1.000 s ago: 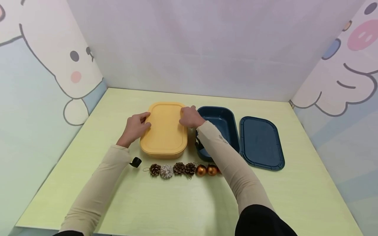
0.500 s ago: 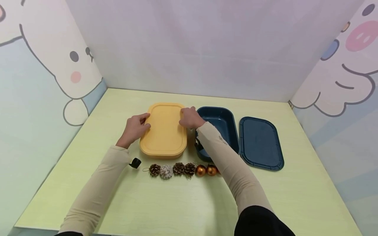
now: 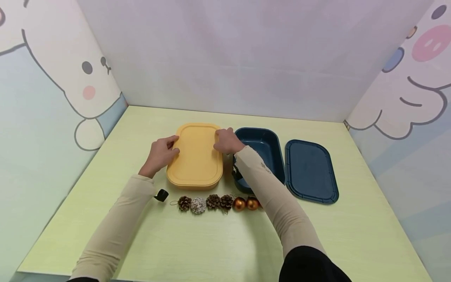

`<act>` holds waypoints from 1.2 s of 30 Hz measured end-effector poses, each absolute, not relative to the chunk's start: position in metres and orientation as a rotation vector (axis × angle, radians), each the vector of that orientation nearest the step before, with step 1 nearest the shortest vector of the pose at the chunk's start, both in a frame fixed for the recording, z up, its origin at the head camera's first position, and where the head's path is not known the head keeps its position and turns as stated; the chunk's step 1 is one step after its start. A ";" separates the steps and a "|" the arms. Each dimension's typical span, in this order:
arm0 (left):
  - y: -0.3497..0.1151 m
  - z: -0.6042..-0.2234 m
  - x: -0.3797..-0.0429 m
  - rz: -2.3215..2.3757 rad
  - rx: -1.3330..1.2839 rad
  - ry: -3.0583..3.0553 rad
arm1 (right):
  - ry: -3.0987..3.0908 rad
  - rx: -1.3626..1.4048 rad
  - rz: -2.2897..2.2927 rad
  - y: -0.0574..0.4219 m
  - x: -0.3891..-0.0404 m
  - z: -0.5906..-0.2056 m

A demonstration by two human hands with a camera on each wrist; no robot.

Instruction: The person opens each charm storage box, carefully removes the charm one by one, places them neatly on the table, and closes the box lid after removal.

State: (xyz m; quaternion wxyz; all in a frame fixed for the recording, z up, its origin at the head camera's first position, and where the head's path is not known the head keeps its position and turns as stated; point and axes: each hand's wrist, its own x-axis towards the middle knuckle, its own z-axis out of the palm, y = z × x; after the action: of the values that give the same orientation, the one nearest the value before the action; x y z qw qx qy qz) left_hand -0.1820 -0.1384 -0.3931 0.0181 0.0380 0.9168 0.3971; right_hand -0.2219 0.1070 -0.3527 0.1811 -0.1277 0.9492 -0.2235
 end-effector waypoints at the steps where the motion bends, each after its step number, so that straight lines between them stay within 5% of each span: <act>1: -0.138 -0.393 -0.182 1.235 0.121 2.848 | 2.680 -0.359 -0.631 0.107 -0.222 -0.353; 24: -0.150 -0.390 -0.178 1.173 0.227 2.802 | 2.663 -0.448 -0.560 0.116 -0.213 -0.341; 36: -0.104 -0.360 -0.162 1.369 0.403 3.144 | 2.740 -0.765 -0.742 0.168 -0.196 -0.308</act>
State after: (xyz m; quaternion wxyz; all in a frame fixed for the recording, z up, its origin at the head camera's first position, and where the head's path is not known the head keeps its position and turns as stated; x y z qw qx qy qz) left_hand -0.1622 -0.1043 -0.3605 -0.1547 0.1153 0.8996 0.3917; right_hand -0.1958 0.1679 -0.3076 0.1006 -0.2588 0.9273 -0.2512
